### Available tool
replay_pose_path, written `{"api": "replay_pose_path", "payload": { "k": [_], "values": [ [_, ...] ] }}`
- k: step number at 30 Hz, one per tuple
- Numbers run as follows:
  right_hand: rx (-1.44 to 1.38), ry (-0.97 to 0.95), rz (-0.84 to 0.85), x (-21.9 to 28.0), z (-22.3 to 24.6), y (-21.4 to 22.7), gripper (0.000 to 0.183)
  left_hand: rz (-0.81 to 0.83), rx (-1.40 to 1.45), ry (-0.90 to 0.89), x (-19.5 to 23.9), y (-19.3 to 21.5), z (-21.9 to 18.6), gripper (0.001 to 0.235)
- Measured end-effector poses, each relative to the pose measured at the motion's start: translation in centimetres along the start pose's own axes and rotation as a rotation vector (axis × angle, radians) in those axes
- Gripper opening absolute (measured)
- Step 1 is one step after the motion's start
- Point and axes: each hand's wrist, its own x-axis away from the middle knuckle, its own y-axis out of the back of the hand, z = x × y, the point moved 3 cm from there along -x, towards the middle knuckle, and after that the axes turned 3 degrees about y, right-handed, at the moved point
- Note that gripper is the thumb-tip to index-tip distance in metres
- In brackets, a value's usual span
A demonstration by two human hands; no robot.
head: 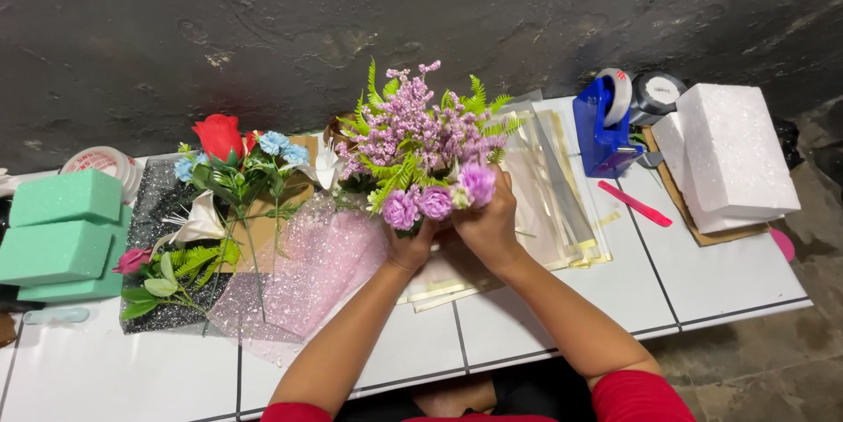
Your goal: Arranging artificial flowers into a small decorative container on a workspace.
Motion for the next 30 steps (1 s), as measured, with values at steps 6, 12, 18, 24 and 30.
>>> {"api": "replay_pose_path", "payload": {
  "k": [6,12,18,24,30],
  "values": [
    [0.060,-0.090,0.046,-0.5,0.9,0.1,0.023,0.020,0.006,-0.037,-1.9,0.8,-3.4,0.032],
    [-0.040,-0.170,0.098,2.3,-3.0,-1.2,0.019,0.005,-0.015,-0.037,0.4,-0.5,1.7,0.030],
    [-0.125,-0.168,0.086,2.0,-4.2,-1.2,0.021,0.020,-0.133,-0.092,-0.1,0.2,-1.1,0.026],
    [0.017,-0.092,0.072,2.4,-4.5,-1.2,0.023,0.045,-0.264,-0.107,-0.7,0.5,-2.3,0.028],
    [0.010,-0.154,0.117,3.0,-6.2,-1.8,0.025,0.000,-0.137,0.067,-1.2,1.1,-2.2,0.026]
  ]
}}
